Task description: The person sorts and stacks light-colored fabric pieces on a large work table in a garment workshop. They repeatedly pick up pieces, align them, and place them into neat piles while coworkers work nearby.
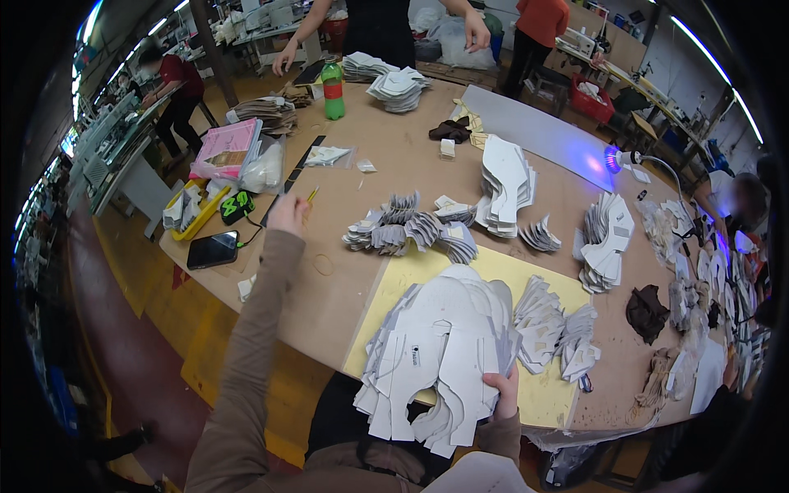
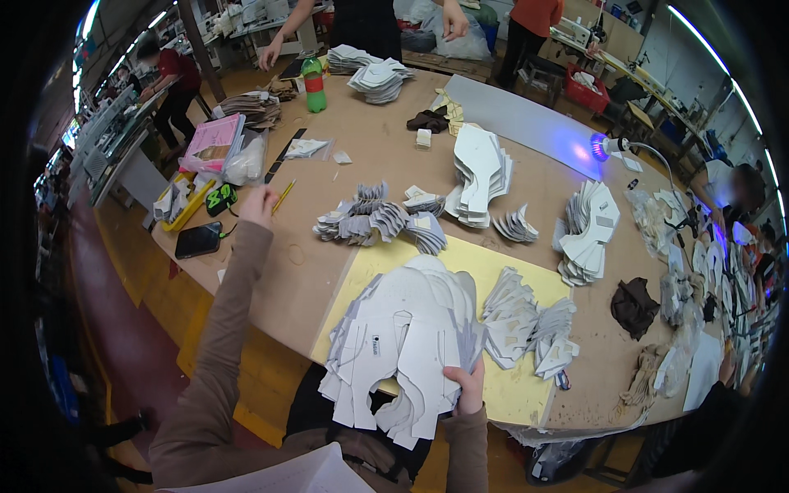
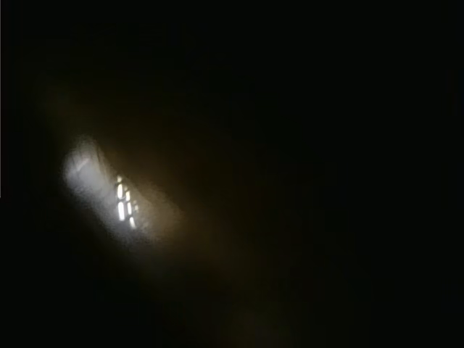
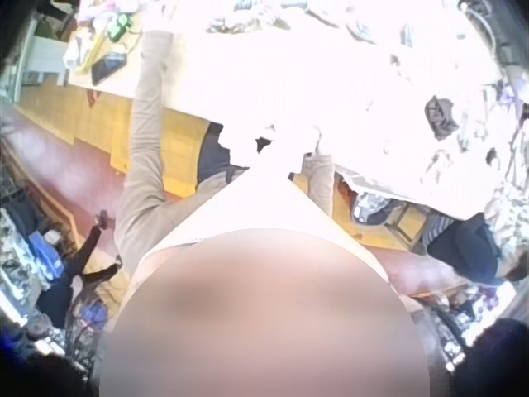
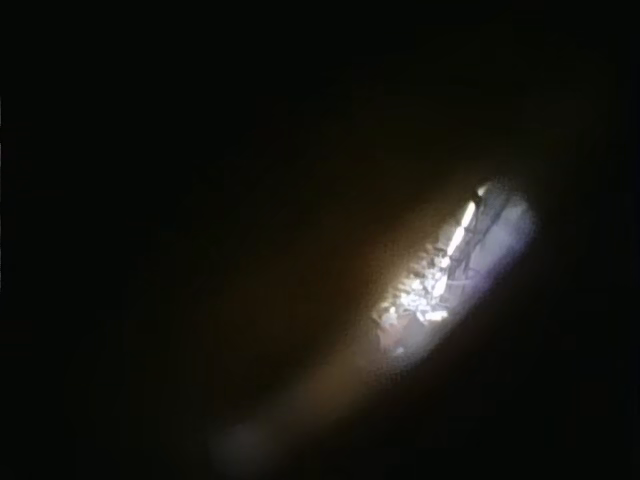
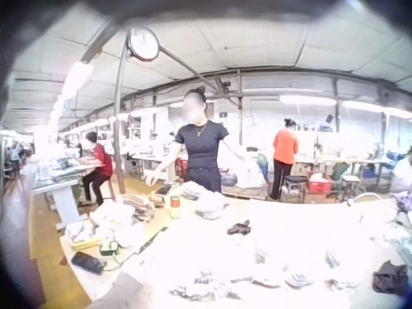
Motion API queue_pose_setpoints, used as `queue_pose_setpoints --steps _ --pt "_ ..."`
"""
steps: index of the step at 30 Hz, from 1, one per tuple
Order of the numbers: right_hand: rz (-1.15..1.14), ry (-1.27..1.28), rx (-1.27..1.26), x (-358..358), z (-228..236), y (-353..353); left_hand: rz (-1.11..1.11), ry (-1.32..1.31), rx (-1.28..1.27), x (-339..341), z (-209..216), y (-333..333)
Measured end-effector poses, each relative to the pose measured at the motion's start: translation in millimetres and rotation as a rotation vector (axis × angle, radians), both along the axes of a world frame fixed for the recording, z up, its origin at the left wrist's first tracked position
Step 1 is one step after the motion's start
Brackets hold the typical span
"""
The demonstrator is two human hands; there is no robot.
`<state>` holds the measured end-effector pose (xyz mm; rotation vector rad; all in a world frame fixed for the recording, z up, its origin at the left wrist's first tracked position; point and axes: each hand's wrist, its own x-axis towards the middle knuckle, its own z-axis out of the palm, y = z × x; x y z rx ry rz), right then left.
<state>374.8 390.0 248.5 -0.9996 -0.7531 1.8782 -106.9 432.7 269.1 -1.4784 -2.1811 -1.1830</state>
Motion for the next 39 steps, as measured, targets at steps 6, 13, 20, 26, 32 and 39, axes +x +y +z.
queue_pose_setpoints --steps 6,13,20,26,32,39 --pt "-0.008 0.029 -0.020 0.8 -4.8 -0.6 -0.058 -0.144 0.026 -75.3 30.7 44.8" --pt "-0.025 -0.015 0.003 -2.2 4.1 -0.2 -0.104 -0.193 -0.414 -43.1 -8.5 -4.6" --pt "-0.035 0.001 0.000 -6.5 8.5 -2.0 -0.211 -0.232 -0.591 20.9 -44.0 -51.4" --pt "-0.055 -0.023 0.003 -5.4 6.8 -3.3 -0.170 -0.247 -0.630 6.5 -37.5 -23.9" --pt "-0.009 0.022 0.011 -4.3 5.9 -1.3 0.015 0.014 -0.072 -34.2 10.9 18.9" --pt "0.013 -0.091 0.048 1.5 7.1 -1.2 -0.599 -0.376 -0.302 74.3 5.6 -35.2"
